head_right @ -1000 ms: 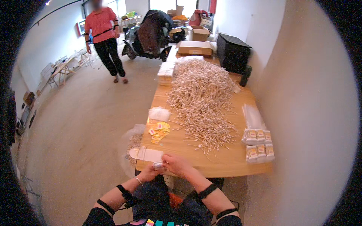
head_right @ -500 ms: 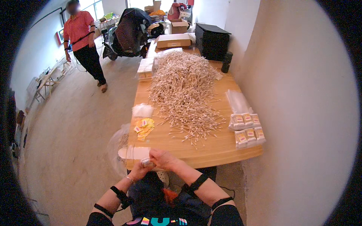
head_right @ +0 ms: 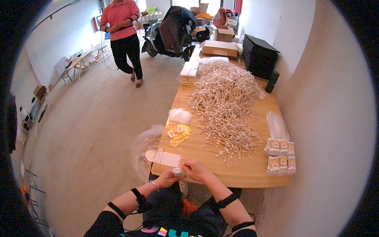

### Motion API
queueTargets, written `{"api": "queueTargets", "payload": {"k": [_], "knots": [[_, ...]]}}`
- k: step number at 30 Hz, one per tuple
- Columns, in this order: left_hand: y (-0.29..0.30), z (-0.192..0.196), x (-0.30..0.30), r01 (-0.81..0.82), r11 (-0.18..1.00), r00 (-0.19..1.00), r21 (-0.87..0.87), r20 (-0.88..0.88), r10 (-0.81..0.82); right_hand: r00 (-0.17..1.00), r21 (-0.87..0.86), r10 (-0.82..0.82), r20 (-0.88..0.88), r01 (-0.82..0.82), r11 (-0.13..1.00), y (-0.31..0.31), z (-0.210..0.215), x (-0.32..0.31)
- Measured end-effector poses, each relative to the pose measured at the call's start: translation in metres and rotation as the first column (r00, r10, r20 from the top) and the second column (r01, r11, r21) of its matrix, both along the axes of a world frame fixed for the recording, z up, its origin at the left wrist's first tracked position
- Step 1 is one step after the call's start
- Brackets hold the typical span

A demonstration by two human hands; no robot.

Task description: Sorting, counting, and packaging cotton swabs into small bags with labels.

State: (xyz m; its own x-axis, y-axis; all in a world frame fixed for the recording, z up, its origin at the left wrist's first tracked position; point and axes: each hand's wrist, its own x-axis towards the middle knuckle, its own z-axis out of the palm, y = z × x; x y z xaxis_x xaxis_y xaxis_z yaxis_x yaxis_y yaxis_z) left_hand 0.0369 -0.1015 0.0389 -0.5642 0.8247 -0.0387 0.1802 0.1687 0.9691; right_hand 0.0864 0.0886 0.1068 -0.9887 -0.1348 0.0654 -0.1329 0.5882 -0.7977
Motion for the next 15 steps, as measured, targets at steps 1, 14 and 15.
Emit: {"api": "queueTargets", "payload": {"k": [1, 14, 15], "knots": [[0.0, 0.001, 0.0, 0.007, 1.0, 0.999, 0.02, 0.045, -0.008, 0.999, -0.006, -0.028, 0.018, 0.028, 1.0, -0.001, 0.001, 0.0], [0.01, 0.002, -0.005, -0.039, 0.999, 0.997, 0.012, 0.064, 0.038, 0.992, -0.015, -0.121, 0.03, 0.122, 0.992, 0.004, 0.009, 0.001], [0.011, 0.003, -0.003, -0.078, 0.995, 0.995, 0.054, 0.065, 0.074, 0.992, -0.147, -0.101, 0.07, 0.11, 0.983, 0.004, 0.007, 0.002]]}}
